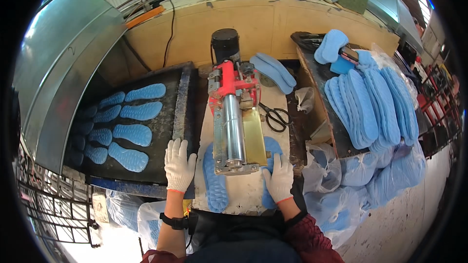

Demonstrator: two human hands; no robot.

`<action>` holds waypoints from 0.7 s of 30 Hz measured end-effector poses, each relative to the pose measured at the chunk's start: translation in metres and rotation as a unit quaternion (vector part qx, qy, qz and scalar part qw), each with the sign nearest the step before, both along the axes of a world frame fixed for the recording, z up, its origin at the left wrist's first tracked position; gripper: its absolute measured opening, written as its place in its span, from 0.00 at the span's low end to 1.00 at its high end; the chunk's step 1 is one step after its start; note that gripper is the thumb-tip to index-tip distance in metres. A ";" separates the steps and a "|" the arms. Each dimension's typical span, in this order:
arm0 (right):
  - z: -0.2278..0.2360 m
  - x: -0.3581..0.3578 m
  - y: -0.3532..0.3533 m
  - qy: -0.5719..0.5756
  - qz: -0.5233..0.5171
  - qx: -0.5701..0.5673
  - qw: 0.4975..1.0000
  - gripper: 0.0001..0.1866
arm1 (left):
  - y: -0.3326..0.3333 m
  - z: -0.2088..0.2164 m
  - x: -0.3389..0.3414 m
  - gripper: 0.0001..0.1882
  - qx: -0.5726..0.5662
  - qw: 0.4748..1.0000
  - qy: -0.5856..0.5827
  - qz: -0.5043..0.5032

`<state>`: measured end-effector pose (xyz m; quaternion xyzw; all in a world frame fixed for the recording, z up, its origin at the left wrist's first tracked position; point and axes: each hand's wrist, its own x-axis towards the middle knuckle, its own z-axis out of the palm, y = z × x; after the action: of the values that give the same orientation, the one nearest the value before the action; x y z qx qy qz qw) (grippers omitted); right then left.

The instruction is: Applying adhesive to shoe insoles using a roller machine and organizing the processed parts.

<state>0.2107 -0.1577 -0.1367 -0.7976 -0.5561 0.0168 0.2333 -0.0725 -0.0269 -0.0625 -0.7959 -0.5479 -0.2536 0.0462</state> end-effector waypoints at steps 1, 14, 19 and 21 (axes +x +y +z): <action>0.003 0.001 0.002 0.035 -0.011 0.001 0.999 0.37 | -0.001 0.002 0.001 0.27 0.002 1.000 0.001 -0.008; -0.027 0.013 0.005 0.167 -0.024 0.118 0.979 0.22 | -0.003 0.005 0.002 0.29 0.034 0.999 0.003 -0.014; -0.024 0.012 0.006 0.149 -0.016 0.140 0.979 0.18 | -0.001 0.001 0.000 0.31 0.025 0.999 0.028 -0.001; -0.023 0.012 0.007 0.155 -0.013 0.137 0.978 0.18 | -0.002 0.006 0.003 0.33 0.012 1.000 0.004 0.009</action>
<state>0.2227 -0.1510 -0.1599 -0.7528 -0.4996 0.0606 0.4242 -0.0692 -0.0284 -0.0560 -0.7910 -0.5520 -0.2568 0.0599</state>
